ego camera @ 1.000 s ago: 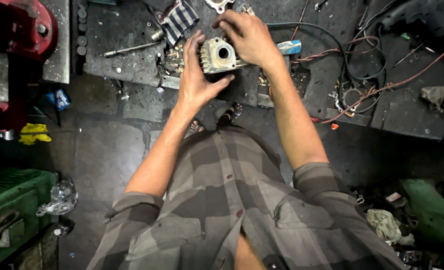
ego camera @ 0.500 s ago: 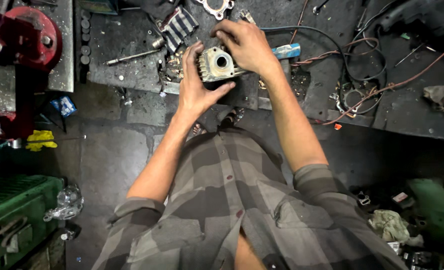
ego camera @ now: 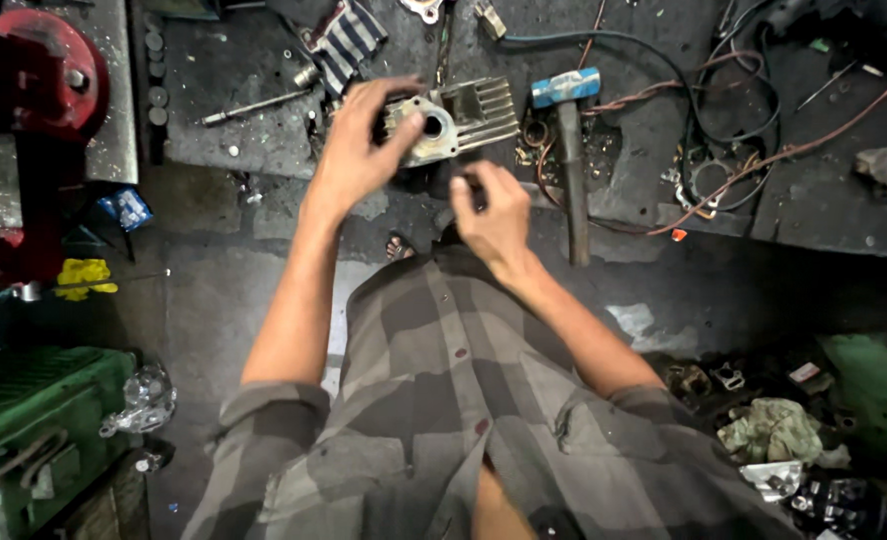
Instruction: The person operates a lathe briefly, then works at a cluttered workbench disassembling a small engine crankcase. They use a hammer to tap the housing, pull out studs and fittings by hand, fit a piston into the cylinder, and handle a piston ring, pressing parts together and setting components on the bench.
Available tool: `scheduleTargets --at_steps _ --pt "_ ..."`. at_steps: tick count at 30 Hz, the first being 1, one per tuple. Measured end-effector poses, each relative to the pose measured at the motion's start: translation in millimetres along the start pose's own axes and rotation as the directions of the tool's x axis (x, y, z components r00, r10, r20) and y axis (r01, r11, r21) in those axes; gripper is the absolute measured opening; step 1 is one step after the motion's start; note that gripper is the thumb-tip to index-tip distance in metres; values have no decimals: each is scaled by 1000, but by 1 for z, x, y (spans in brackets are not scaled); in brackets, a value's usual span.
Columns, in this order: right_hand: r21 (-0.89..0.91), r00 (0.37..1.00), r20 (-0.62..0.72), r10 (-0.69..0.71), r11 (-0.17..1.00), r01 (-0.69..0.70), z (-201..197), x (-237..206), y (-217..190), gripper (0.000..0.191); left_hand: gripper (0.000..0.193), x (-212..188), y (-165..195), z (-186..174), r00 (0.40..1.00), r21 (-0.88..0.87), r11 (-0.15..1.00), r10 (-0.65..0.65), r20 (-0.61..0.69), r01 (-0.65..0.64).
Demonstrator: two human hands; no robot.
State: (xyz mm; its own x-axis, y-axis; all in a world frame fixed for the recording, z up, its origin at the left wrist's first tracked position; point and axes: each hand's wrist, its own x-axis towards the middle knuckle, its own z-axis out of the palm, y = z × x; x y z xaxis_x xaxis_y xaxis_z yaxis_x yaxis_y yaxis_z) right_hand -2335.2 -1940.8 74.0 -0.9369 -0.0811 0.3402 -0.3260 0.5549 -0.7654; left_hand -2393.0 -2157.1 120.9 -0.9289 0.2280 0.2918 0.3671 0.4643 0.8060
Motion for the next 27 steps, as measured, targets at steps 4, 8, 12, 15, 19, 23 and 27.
scheduleTargets --at_steps 4,8,12,15,19,23,27 --pt "-184 996 89 31 983 -14 15 6 -12 28 32 9 -14 8 986 -247 955 -166 22 166" --pt "-226 998 63 20 974 -5 20 20 -16 27 35 19 -21 21 968 -286 930 -249 -27 232" --pt "-250 999 0 -48 967 47 21 32 -14 22 33 33 -27 24 973 -239 955 -207 -105 177" --pt "-300 995 -8 -96 950 90 20 41 -11 20 33 38 -27 23 979 -49 991 -133 -153 127" --pt "-347 986 -35 -161 927 139 19 50 -13 15 32 45 -25 21 975 -79 986 -157 -157 146" --pt "-373 983 0 -185 912 172 17 52 -17 12 32 48 -25 19 972 -71 984 -174 -155 164" --pt "-361 983 21 -184 915 179 17 53 -17 14 33 49 -25 18 973 -88 982 -176 -148 164"
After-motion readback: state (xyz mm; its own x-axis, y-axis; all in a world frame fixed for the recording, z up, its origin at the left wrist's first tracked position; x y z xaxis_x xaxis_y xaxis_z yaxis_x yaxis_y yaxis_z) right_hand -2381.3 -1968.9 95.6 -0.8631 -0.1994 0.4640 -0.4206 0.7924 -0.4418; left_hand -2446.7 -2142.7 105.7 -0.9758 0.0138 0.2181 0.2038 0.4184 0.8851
